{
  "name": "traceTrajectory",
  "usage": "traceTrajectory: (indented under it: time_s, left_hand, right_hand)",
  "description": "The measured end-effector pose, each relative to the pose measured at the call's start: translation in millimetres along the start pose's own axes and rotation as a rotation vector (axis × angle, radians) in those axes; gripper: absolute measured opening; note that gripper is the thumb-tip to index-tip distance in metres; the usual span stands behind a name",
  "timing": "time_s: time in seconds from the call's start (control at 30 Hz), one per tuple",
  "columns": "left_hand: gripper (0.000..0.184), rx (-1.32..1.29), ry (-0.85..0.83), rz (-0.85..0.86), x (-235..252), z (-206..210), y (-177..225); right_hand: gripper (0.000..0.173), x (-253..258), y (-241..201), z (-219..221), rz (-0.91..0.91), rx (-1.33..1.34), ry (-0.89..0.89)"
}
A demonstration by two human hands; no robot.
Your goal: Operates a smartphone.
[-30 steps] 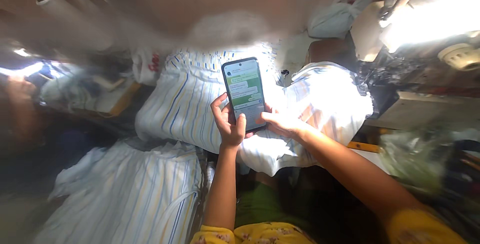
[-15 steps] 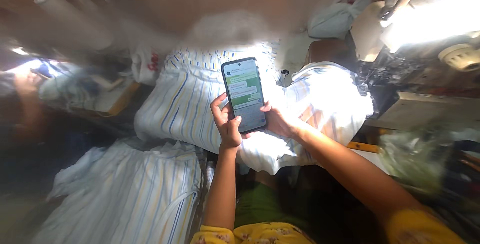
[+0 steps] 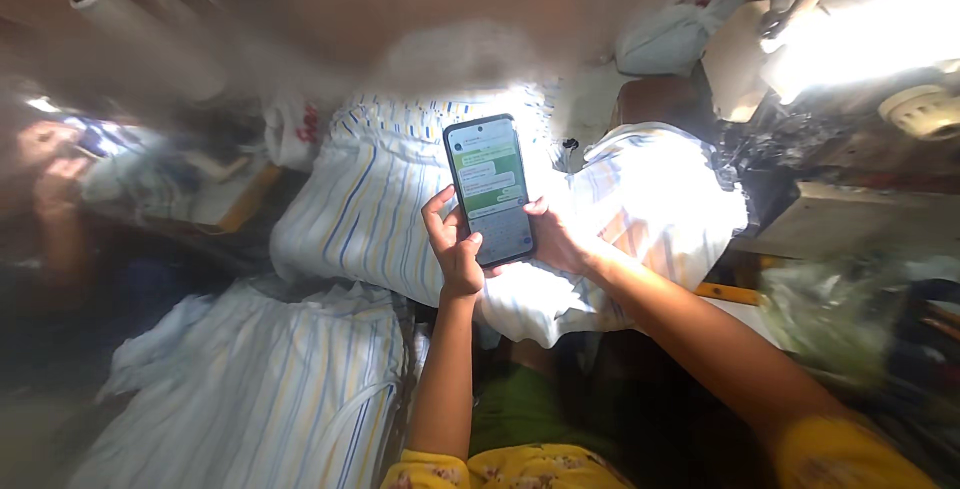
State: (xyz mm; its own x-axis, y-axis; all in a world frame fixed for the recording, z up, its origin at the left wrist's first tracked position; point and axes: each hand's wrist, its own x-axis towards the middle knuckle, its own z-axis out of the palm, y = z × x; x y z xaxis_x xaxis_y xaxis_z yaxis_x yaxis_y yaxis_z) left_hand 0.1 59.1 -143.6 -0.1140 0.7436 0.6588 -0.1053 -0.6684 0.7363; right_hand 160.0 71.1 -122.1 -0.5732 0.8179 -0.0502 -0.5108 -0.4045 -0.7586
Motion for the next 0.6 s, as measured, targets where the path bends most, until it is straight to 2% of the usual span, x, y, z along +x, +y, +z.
traceTrajectory:
  time_s: [0.1, 0.23, 0.33, 0.6]
  left_hand:
    - [0.042, -0.035, 0.023, -0.031, 0.4, 0.7, 0.5]
    - [0.045, -0.101, 0.025, -0.050, 1.9, 1.4, 0.3]
    - [0.044, -0.106, 0.016, -0.041, 2.0, 0.8, -0.1]
    - [0.044, -0.135, 0.005, -0.052, 1.8, -0.1, -1.5]
  right_hand:
    - [0.031, -1.8, 1.1, 1.0, -0.013, -0.052, 0.011]
    - [0.048, -3.3, -1.8, 4.6, -0.044, -0.144, 0.017]
    - [0.052, -4.8, -2.1, 5.1, -0.042, -0.191, 0.019]
    - [0.046, -4.3, -2.2, 4.2, -0.052, -0.180, -0.008]
